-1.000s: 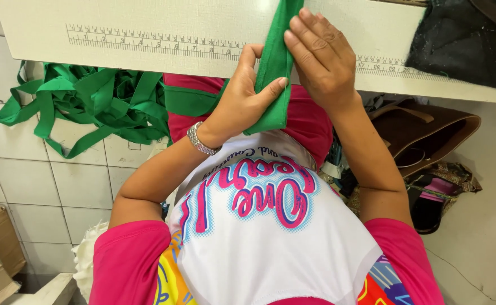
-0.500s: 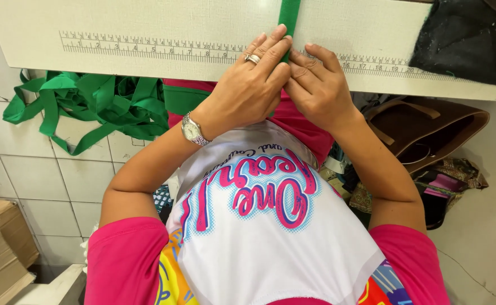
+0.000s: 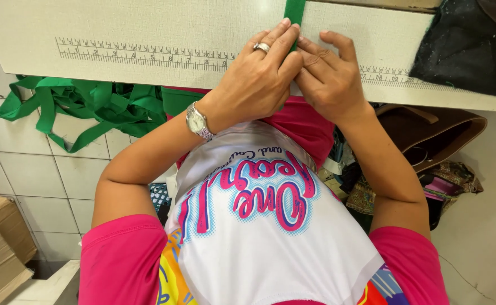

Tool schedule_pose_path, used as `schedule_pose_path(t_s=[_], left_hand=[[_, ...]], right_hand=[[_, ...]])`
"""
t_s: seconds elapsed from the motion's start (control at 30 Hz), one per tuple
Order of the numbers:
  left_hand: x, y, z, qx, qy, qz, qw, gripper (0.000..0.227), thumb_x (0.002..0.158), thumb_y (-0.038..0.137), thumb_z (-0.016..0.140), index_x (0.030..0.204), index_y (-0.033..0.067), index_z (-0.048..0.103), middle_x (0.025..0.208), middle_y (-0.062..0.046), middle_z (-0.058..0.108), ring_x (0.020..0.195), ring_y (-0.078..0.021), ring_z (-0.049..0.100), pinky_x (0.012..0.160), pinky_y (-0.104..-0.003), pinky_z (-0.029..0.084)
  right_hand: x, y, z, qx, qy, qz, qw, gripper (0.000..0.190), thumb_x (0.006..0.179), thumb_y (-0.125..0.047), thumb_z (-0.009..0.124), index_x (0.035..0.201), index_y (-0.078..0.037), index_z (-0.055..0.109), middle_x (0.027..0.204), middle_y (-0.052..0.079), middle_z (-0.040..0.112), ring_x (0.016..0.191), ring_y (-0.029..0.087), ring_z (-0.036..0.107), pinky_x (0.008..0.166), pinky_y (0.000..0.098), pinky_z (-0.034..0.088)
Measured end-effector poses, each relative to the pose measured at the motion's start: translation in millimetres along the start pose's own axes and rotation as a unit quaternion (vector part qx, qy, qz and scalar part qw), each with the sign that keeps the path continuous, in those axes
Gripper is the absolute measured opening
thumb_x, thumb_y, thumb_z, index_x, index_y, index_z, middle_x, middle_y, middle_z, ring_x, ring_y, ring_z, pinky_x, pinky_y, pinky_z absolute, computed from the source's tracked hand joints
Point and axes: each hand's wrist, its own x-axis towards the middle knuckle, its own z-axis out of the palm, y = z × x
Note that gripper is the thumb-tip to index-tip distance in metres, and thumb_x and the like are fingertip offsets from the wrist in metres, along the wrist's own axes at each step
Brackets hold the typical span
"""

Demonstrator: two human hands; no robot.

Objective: Measuring, folding, and sewing green fabric straps using an industrial sewing machine

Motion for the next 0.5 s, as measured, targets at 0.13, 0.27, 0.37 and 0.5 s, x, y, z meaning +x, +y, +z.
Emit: schedule_pose_path(t_s=[0.13,0.27,0.37,0.5], left_hand=[[11,-10,5,-0.003,0.023,-0.006,1.0,0.019,0.097,0.008,0.048,0.109,-0.0016,0.059,0.139,-0.03,0.056,0.133,-0.0444,0.056,0.108,-0.05,0.048],[24,-19,5,-0.026,0.048,-0.022,0.998,0.022,0.097,0.009,0.052,0.115,-0.0023,0.06,0.136,-0.028,0.058,0.127,-0.0436,0.061,0.106,-0.047,0.048],[36,-23,0,-0.004,0.092,-0.016,0.996,0.005,0.096,0.007,0.047,0.098,0.0046,0.052,0.124,-0.022,0.06,0.086,-0.0354,0.067,0.092,-0.043,0.045],[47,-36,9,0.059,0.093,-0.03,0.993,0.01,0.093,0.019,0.052,0.097,0.0115,0.046,0.084,-0.009,0.052,0.054,-0.0286,0.05,0.063,-0.043,0.036]], right_hand=[[5,16,4,-0.011,0.003,-0.005,1.0,0.031,0.111,0.001,0.059,0.083,-0.002,0.071,0.1,0.011,0.082,0.104,0.026,0.082,0.104,0.0425,0.047],[7,34,6,-0.003,-0.005,-0.01,1.0,0.035,0.115,-0.002,0.054,0.086,-0.002,0.073,0.106,0.009,0.083,0.108,0.027,0.082,0.108,0.0428,0.044],[12,45,6,-0.014,-0.023,-0.002,1.0,0.034,0.117,-0.005,0.057,0.087,-0.003,0.072,0.109,0.006,0.084,0.108,0.025,0.083,0.103,0.041,0.044],[12,59,12,0.008,-0.027,0.01,1.0,0.031,0.115,0.002,0.057,0.085,-0.001,0.064,0.101,0.011,0.079,0.097,0.03,0.079,0.097,0.0393,0.043]])
